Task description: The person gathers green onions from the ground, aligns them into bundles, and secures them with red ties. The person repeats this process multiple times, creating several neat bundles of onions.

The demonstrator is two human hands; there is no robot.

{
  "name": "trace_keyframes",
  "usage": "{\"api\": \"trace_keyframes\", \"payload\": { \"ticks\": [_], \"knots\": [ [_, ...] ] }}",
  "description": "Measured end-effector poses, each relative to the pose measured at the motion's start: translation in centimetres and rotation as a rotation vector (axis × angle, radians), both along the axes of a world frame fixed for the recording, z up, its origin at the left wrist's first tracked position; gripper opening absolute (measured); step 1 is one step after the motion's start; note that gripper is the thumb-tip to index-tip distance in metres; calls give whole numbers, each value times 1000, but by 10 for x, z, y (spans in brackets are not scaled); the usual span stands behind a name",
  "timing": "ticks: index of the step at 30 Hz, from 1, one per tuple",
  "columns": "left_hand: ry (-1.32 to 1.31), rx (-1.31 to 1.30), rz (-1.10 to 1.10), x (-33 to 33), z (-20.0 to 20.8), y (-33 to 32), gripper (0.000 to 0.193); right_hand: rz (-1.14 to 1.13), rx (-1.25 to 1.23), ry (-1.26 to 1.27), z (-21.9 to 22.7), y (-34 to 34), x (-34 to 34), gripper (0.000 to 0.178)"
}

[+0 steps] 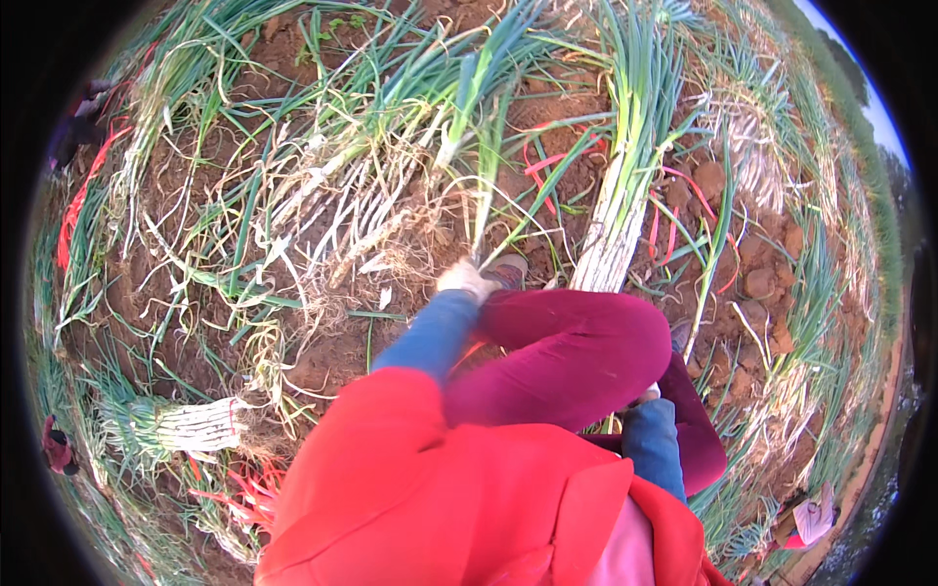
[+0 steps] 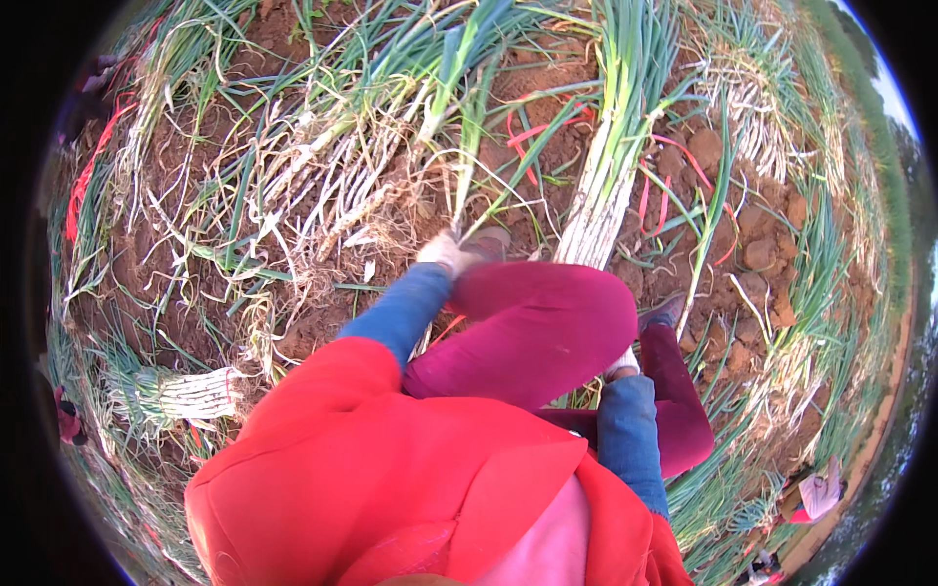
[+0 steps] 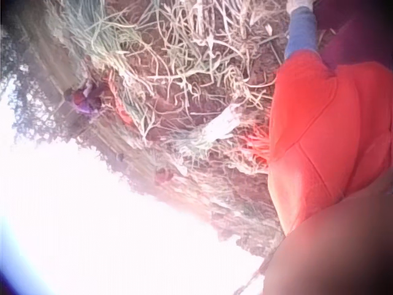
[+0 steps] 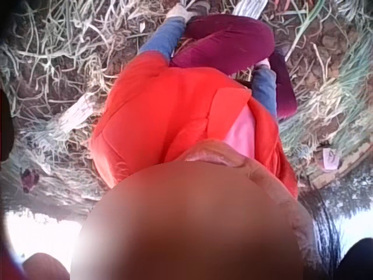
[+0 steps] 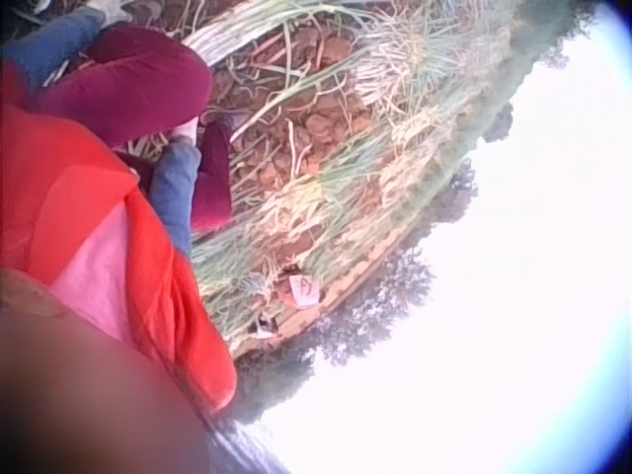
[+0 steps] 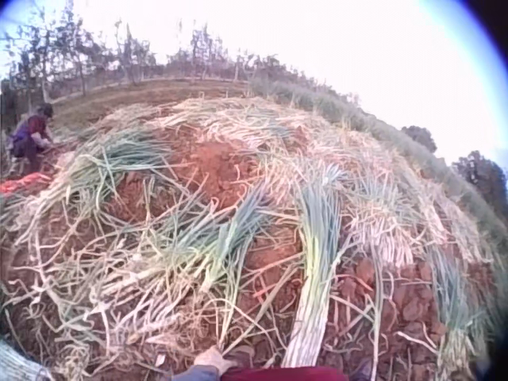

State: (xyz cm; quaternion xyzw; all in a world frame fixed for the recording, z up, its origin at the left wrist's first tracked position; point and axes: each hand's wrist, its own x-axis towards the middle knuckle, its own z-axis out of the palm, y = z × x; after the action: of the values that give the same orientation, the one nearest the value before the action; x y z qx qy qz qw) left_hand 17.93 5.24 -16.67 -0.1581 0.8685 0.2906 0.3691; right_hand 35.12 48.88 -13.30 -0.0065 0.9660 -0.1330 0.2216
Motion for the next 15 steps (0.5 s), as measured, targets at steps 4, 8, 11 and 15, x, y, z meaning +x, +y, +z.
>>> {"api": "trace_keyframes", "payload": {
  "ticks": [4,8,11,15],
  "knots": [
    [48,101,268,-11,-1,2,38,26,10,12,1,2,-4,29],
    [423,225,236,-26,64,-42,41,160,30,93,5,1,-19,29],
    [630,85,132,-35,131,-75,43,430,100,205,24,-21,-31,30],
    [552,34,22,-40,161,-69,43,-647,-447,-327,53,-57,-39,37]
  ]
}}
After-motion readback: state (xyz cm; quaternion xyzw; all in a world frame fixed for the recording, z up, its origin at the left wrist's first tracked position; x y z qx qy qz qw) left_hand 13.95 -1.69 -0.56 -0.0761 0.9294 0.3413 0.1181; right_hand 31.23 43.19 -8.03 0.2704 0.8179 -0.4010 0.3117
